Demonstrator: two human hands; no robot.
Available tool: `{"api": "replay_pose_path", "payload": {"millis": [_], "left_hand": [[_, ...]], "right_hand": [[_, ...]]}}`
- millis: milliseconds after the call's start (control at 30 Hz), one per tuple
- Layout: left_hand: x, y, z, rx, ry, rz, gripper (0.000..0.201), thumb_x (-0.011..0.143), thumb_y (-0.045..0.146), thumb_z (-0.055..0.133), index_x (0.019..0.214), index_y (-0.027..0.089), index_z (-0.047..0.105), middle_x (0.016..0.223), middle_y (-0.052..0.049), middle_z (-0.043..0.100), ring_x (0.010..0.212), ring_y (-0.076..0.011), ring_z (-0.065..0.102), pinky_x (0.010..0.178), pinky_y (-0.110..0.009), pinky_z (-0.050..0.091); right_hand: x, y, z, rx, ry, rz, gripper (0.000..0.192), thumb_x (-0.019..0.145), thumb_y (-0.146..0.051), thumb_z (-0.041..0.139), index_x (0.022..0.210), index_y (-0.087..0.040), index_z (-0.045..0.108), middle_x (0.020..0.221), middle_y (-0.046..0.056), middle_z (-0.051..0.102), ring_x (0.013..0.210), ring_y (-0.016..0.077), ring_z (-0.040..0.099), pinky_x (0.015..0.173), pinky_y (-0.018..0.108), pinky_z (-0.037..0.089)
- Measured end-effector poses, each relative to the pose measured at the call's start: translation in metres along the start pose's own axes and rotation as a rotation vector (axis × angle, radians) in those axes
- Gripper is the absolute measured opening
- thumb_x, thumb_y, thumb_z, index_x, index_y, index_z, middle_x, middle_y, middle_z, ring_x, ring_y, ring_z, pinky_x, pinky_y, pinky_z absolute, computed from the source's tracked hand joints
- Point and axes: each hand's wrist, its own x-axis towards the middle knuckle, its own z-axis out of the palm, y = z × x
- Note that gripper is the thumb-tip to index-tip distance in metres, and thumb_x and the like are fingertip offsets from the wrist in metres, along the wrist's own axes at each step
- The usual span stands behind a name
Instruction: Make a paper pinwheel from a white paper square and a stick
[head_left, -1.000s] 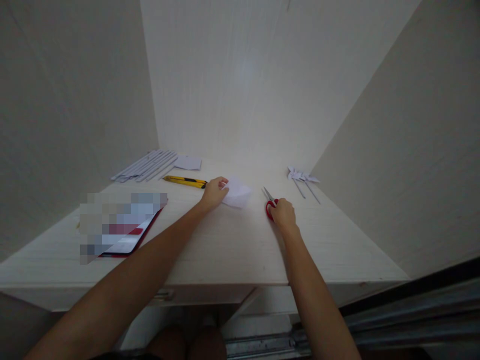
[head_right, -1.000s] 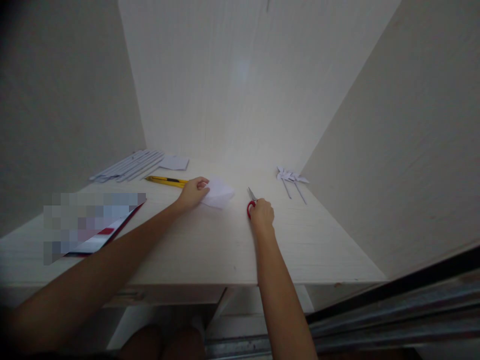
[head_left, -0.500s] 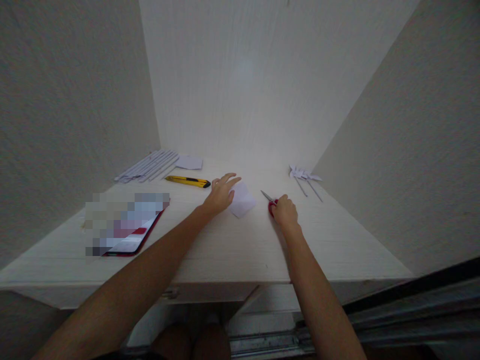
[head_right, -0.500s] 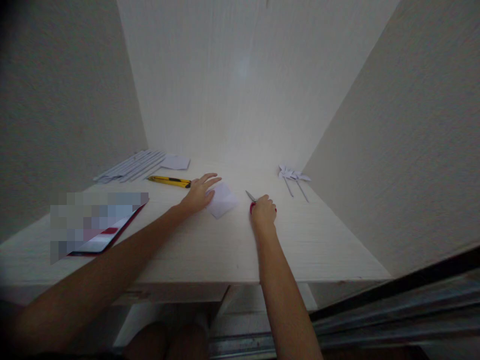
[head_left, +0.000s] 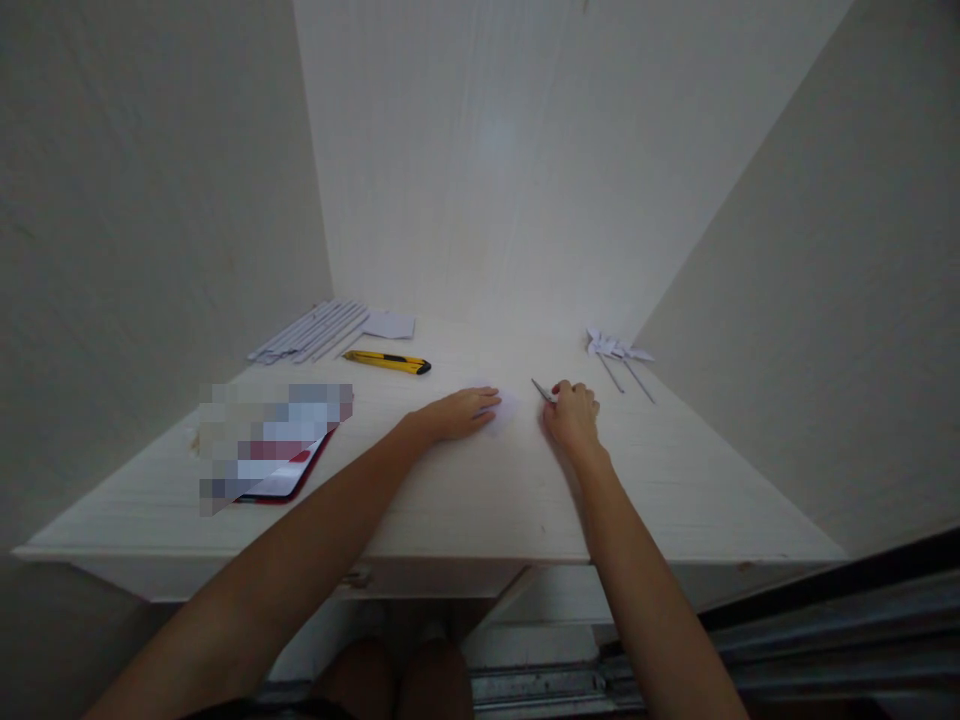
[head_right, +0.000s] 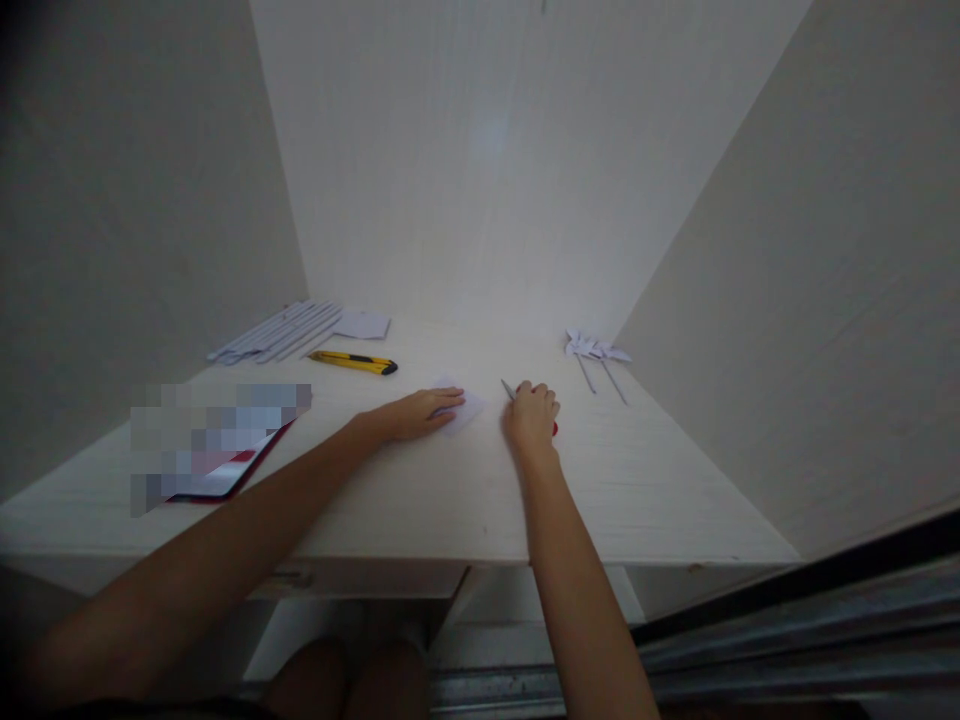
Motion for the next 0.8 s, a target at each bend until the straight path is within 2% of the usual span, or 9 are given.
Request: {"api": "replay_pose_path", "payload": {"millis": [100, 200, 267, 567, 700, 800], "left_hand": [[0.000, 0.001, -0.001, -0.011, 0.000, 0.014, 0.043, 0.089, 0.029, 0.034, 0.126, 0.009, 0.043, 0.136, -0.015, 0.038, 0.127, -0.0190, 0.034, 0.105, -0.034, 0.025], [0.000, 0.001, -0.001, -0.031, 0.032, 0.012, 0.043, 0.088, 0.028, 0.035, 0.126, 0.010, 0.044, 0.135, -0.015, 0.040, 0.125, -0.0194, 0.037, 0.105, -0.034, 0.027], [-0.001, -0.001, 0.000, -0.045, 0.054, 0.007, 0.041, 0.088, 0.027, 0.035, 0.125, 0.012, 0.044, 0.135, -0.014, 0.041, 0.125, -0.0196, 0.038, 0.104, -0.036, 0.028], [-0.001, -0.003, -0.001, -0.122, 0.125, 0.072, 0.036, 0.089, 0.028, 0.035, 0.117, 0.015, 0.052, 0.127, -0.011, 0.050, 0.118, -0.0179, 0.046, 0.102, -0.034, 0.032], [0.001, -0.009, 0.001, -0.135, 0.121, 0.055, 0.034, 0.087, 0.019, 0.036, 0.117, 0.012, 0.052, 0.128, -0.012, 0.049, 0.119, -0.0177, 0.045, 0.103, -0.034, 0.031], [0.002, -0.013, 0.003, -0.134, 0.151, 0.016, 0.035, 0.085, 0.014, 0.035, 0.117, 0.013, 0.052, 0.127, -0.011, 0.050, 0.118, -0.0167, 0.045, 0.102, -0.034, 0.032]], "right_hand": [[0.000, -0.004, 0.002, 0.162, 0.038, -0.246, 0.031, 0.074, -0.009, 0.045, 0.100, -0.017, 0.058, 0.104, 0.013, 0.051, 0.101, 0.0268, 0.042, 0.079, 0.039, 0.032], [-0.004, -0.010, 0.004, 0.262, -0.044, -0.497, 0.032, 0.071, -0.005, 0.043, 0.094, -0.020, 0.060, 0.099, 0.009, 0.052, 0.099, 0.0230, 0.041, 0.079, 0.037, 0.031], [-0.007, -0.015, 0.007, 0.274, -0.113, -0.585, 0.032, 0.070, -0.004, 0.044, 0.092, -0.021, 0.061, 0.098, 0.008, 0.052, 0.098, 0.0223, 0.041, 0.079, 0.037, 0.030], [-0.009, -0.022, 0.011, 0.301, -0.209, -0.665, 0.032, 0.075, -0.009, 0.047, 0.104, -0.020, 0.056, 0.106, 0.008, 0.053, 0.103, 0.0214, 0.042, 0.084, 0.038, 0.031], [-0.010, -0.018, 0.009, 0.326, -0.232, -0.701, 0.043, 0.070, 0.001, 0.043, 0.105, -0.020, 0.055, 0.113, 0.007, 0.053, 0.109, 0.0201, 0.041, 0.088, 0.038, 0.030], [-0.011, -0.018, 0.007, 0.342, -0.219, -0.704, 0.036, 0.073, -0.004, 0.048, 0.104, -0.022, 0.057, 0.116, 0.007, 0.052, 0.111, 0.0212, 0.041, 0.089, 0.040, 0.029]]}}
